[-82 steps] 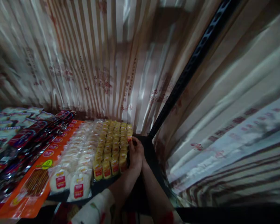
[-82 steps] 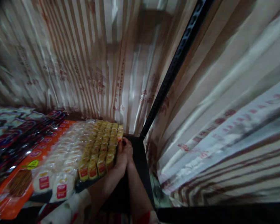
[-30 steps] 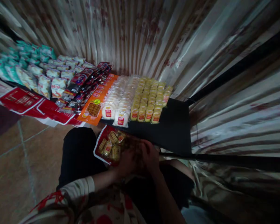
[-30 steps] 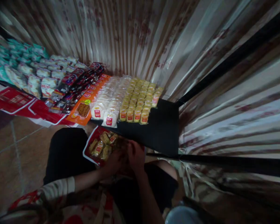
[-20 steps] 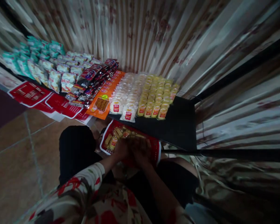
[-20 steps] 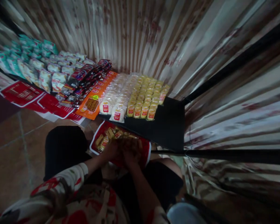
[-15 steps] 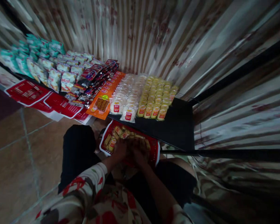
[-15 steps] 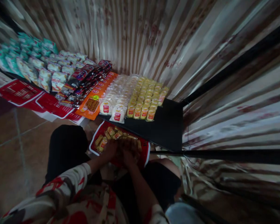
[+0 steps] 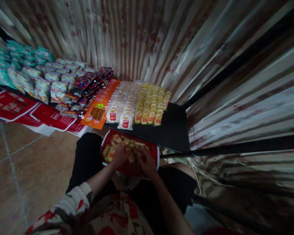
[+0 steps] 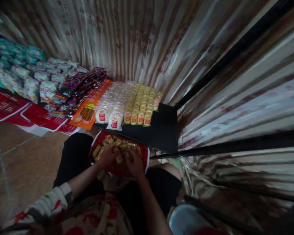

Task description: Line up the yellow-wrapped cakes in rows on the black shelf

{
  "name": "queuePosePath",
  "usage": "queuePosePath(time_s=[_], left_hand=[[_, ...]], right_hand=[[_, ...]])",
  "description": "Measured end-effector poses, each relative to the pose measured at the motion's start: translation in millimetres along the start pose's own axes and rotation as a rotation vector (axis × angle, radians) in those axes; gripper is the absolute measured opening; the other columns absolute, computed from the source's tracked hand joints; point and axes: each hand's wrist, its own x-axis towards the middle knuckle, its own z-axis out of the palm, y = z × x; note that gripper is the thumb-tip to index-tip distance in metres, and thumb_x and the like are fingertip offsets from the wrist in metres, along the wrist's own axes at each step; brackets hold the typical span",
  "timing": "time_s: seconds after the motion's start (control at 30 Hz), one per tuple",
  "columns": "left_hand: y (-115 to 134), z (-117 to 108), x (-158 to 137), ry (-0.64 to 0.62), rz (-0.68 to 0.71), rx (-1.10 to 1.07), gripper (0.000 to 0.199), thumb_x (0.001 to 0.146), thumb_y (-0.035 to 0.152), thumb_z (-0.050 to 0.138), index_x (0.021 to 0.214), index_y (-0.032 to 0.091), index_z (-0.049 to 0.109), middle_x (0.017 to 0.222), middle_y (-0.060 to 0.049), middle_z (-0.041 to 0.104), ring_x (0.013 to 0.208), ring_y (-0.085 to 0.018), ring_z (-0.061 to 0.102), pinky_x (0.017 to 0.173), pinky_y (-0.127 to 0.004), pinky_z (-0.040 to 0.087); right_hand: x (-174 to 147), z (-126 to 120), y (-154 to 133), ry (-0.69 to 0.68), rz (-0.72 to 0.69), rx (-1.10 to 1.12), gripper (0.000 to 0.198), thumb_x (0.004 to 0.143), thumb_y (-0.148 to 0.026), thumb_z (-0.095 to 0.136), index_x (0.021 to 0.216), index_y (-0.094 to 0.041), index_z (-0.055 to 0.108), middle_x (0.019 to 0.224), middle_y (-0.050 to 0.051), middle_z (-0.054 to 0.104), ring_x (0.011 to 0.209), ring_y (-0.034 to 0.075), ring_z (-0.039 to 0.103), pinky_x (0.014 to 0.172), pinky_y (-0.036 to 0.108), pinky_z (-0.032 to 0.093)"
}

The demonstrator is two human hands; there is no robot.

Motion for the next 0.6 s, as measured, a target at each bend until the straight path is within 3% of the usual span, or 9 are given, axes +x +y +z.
queuePosePath(time_s=[0.13, 0.23, 0.37, 0.5, 0.6], left_hand=[[22.1, -24.5, -4.1, -0.03, -0.024, -0.336, 0.019, 0.067, 0.013, 0.059, 0.084, 0.019, 0.063, 0.08, 0.001, 0.064, 0.078, -0.016, 0.059, 0.074, -0.025, 0.046], [38.0, -39.3, -11.9, -0.048, -0.034, -0.495, 0.022, 0.068, 0.018, 0.061, 0.089, 0.019, 0.064, 0.077, 0.001, 0.064, 0.073, -0.015, 0.058, 0.066, -0.022, 0.045], [52.2, -42.7, -18.0, -0.056, -0.092, -0.729, 0.025, 0.068, 0.018, 0.062, 0.093, 0.018, 0.064, 0.081, 0.0, 0.064, 0.071, -0.012, 0.058, 0.062, -0.019, 0.045], [60.4, -36.8, -16.3, -0.029, -0.219, -0.873, 0.021, 0.067, 0.018, 0.065, 0.088, 0.015, 0.062, 0.072, 0.001, 0.061, 0.061, -0.009, 0.056, 0.053, -0.017, 0.043], [67.9, -31.1, -15.1, -0.054, -0.26, -0.903, 0.014, 0.068, 0.018, 0.067, 0.081, 0.014, 0.062, 0.071, 0.0, 0.062, 0.057, -0.008, 0.055, 0.047, -0.015, 0.04]], right_hand=[[-6.2, -10.9, 4.6, 0.079, 0.017, 0.07, 0.041, 0.078, -0.025, 0.051, 0.119, -0.022, 0.056, 0.125, 0.007, 0.06, 0.118, 0.022, 0.053, 0.103, 0.041, 0.04], [-7.9, -4.4, 17.3, 0.006, 0.094, 0.025, 0.041, 0.077, -0.021, 0.052, 0.118, -0.023, 0.057, 0.12, 0.007, 0.063, 0.114, 0.023, 0.057, 0.099, 0.041, 0.044], [-7.9, 8.2, 23.9, -0.09, 0.191, -0.11, 0.036, 0.078, -0.016, 0.051, 0.111, -0.02, 0.063, 0.111, 0.011, 0.067, 0.108, 0.026, 0.06, 0.096, 0.041, 0.045], [-10.5, 2.6, 4.9, 0.123, 0.054, 0.011, 0.044, 0.084, -0.026, 0.048, 0.127, -0.019, 0.052, 0.131, 0.012, 0.055, 0.123, 0.025, 0.05, 0.105, 0.042, 0.039], [-12.5, -13.0, -16.6, 0.145, -0.013, 0.252, 0.056, 0.086, -0.034, 0.048, 0.139, -0.023, 0.037, 0.139, 0.01, 0.049, 0.119, 0.022, 0.054, 0.099, 0.038, 0.046]])
